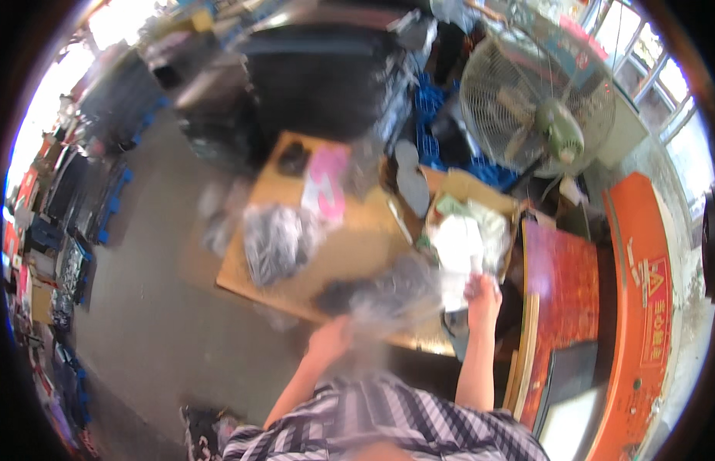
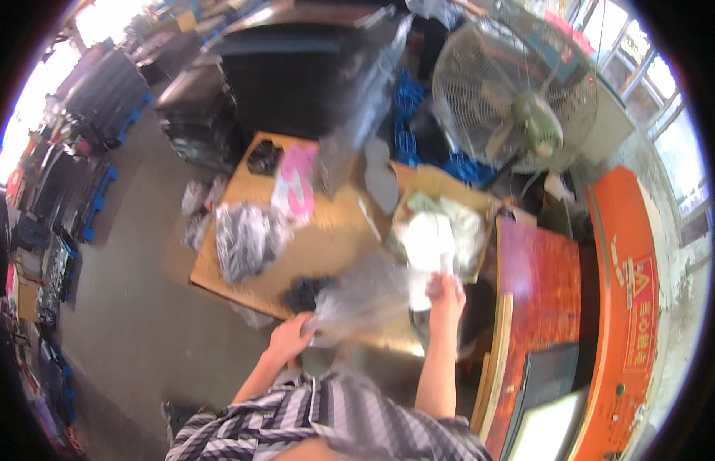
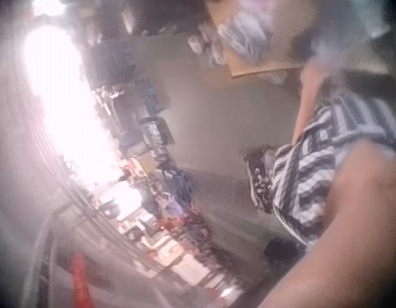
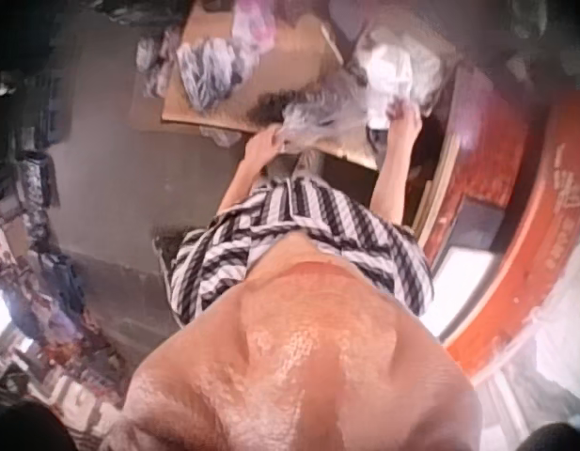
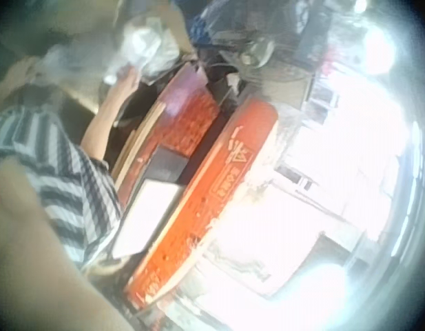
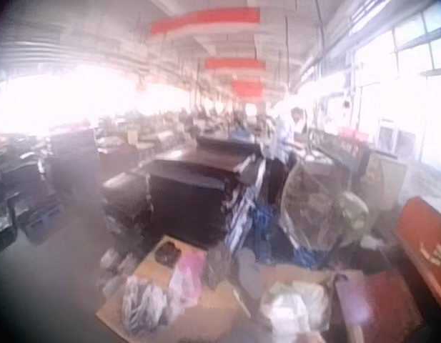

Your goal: The person removes black rubber parts from a plastic sheet, places them into clear plastic bags, and writes on the bags with a black marker. They then place the filled bags on a table and write on a yellow notepad.

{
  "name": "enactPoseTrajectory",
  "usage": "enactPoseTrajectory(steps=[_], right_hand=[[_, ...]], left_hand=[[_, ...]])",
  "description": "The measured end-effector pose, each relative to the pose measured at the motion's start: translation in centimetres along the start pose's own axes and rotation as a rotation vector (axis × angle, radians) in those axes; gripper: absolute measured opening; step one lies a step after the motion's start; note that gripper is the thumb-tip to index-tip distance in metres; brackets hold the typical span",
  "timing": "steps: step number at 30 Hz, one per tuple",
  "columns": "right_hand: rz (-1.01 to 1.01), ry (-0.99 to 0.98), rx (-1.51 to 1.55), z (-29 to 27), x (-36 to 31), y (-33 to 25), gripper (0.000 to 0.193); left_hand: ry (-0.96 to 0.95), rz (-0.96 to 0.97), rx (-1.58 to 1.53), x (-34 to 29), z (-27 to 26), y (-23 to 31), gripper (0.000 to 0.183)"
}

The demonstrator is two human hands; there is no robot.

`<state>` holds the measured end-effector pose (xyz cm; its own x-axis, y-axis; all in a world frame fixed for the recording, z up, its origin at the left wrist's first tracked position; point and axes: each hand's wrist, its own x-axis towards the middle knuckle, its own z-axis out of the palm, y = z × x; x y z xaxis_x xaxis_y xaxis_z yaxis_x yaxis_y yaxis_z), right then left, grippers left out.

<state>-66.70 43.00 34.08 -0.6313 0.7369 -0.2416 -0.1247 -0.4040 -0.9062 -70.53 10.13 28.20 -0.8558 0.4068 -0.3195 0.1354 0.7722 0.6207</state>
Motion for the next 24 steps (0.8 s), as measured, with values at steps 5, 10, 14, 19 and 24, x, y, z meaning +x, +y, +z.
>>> enactPoseTrajectory(steps=[5,10,14,19,24], right_hand=[[-0.205,-0.471,-1.138,-0.2,-2.1,-3.8,0.02],[-0.767,-0.381,-1.336,-0.3,-2.8,-5.9,0.015],[-0.227,-0.601,-0.521,0.3,-3.0,-3.5,0.007],[0.046,-0.748,-0.601,2.1,-5.5,3.4,0.024],[-0.541,-0.701,-0.997,2.1,-8.1,7.0,0.041]], left_hand=[[0.141,-0.28,-0.161,0.2,-6.4,-1.2,0.024],[0.49,0.54,-0.263,1.7,-8.0,3.2,0.015],[-0.049,0.794,-0.623,4.0,-1.9,8.0,0.011],[-0.6,0.17,-0.999,6.3,6.1,7.3,0.038],[-0.94,-0.189,-1.381,6.5,5.9,4.5,0.068]])
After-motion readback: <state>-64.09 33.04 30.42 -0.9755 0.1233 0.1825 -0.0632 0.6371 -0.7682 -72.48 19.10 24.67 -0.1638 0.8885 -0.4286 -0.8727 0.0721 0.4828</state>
